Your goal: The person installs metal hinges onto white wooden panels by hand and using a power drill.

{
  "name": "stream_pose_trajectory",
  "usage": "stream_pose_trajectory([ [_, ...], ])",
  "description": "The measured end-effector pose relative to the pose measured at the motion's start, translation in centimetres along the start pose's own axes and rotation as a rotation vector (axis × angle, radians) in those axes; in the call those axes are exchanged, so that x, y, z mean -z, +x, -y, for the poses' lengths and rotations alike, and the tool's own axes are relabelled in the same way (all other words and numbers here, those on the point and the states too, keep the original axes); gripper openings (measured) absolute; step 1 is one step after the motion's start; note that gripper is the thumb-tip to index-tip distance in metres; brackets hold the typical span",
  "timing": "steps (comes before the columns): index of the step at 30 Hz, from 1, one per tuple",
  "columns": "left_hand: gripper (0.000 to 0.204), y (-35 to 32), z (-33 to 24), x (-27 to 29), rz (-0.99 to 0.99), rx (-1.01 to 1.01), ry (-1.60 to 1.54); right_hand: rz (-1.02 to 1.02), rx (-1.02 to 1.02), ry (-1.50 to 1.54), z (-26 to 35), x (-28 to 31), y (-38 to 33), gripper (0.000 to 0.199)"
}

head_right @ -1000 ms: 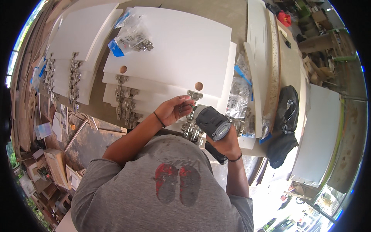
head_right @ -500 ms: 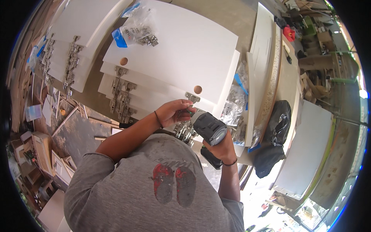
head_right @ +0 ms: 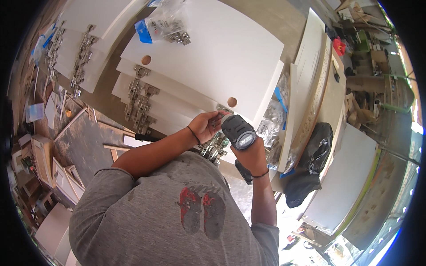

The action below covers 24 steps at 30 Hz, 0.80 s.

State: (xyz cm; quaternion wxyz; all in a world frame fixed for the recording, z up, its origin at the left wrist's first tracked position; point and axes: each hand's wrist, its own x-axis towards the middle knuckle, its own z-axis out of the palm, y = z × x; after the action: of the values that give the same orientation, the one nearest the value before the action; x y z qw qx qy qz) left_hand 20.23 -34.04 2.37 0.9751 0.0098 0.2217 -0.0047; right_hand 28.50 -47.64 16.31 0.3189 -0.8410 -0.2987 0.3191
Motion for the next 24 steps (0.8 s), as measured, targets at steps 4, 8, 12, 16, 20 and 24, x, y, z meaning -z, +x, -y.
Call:
stream_pose_trajectory([
  [4,0.020,0.0,0.2,0.0,-0.046,-0.020,-0.033,0.023,-0.008,0.001,-0.1,0.2,0.9,0.038],
  [8,0.019,0.5,0.5,-0.1,-0.072,-0.025,-0.047,-0.004,0.012,-0.057,-1.2,0.3,1.7,0.034],
  [12,0.017,0.6,0.8,-0.3,-0.132,-0.058,-0.104,0.007,0.031,-0.063,-0.1,0.7,2.4,0.035],
  [16,0.016,0.5,0.7,-0.6,-0.153,-0.057,-0.070,0.063,-0.028,-0.129,0.6,1.2,3.0,0.035],
  [20,0.017,0.3,0.5,-0.7,-0.116,-0.052,-0.064,0.066,0.044,-0.159,0.9,1.4,3.7,0.034],
  [24,0.017,0.4,0.6,-0.6,-0.106,-0.059,-0.086,0.115,0.036,-0.181,1.0,2.1,4.7,0.034],
])
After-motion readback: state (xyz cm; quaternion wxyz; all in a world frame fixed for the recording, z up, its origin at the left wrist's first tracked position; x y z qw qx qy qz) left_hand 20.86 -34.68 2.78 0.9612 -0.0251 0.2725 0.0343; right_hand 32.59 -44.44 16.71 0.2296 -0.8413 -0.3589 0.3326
